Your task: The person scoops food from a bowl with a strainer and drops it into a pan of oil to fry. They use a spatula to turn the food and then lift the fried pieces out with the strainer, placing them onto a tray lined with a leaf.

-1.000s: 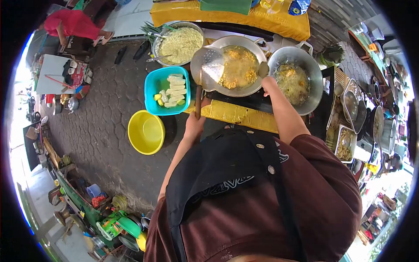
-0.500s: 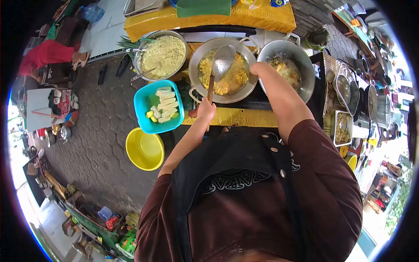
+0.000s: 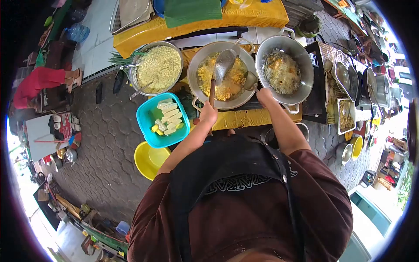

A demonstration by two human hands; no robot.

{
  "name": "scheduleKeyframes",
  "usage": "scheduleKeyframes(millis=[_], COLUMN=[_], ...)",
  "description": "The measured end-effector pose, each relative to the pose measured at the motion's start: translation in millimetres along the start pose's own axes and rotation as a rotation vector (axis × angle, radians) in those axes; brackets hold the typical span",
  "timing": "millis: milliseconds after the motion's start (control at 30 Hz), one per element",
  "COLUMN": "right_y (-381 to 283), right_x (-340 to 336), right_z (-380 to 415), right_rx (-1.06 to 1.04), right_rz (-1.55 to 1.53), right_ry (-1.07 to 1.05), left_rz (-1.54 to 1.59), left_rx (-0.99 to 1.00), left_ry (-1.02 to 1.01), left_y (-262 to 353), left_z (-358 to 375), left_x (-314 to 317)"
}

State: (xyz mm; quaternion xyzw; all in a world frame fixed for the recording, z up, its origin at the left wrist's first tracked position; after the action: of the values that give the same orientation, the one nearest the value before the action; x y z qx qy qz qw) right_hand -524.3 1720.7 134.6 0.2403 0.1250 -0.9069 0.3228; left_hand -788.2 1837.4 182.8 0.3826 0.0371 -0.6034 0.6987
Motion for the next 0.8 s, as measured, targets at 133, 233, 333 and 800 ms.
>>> scheduleKeyframes(millis=[133, 233, 333, 800], right_y=[3.5, -0.9, -7.2, 2.9], right_x=[35.1, 53.2, 58.6, 68.0], right_z=[6.1, 10.4, 3.0, -4.5], right_rx=[0.028, -0.037, -0.033, -0.247], right_rz=[-0.644, -1.091, -1.116, -1.474], right_ry=[0.035, 0.135, 0.136, 0.033], left_rz=[0.047, 0.032, 0.053, 0.566], left_rx=[-0.032, 0.041, 0.069, 0.000], left_ry=[-0.052, 0.002, 0.020, -0.336], left_y=[1.4, -3.4, -15.0, 4.8], left_z=[-6.4, -11.4, -23.7, 12.8], left_x=[-6.9, -10.1, -6.5, -30.8])
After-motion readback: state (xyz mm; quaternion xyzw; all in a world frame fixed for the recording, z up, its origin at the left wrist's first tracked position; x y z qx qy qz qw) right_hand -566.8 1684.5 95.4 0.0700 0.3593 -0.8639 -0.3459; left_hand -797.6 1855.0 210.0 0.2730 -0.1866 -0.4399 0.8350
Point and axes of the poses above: each hand's wrist, its own z-axis away from the middle knuckle, its own x-axis out of the palm, y = z × x, the point moved 3 cm from there along -z, towards the middle knuckle, and after that the axes turned 9 degrees about -y, right-handed, at the moved point
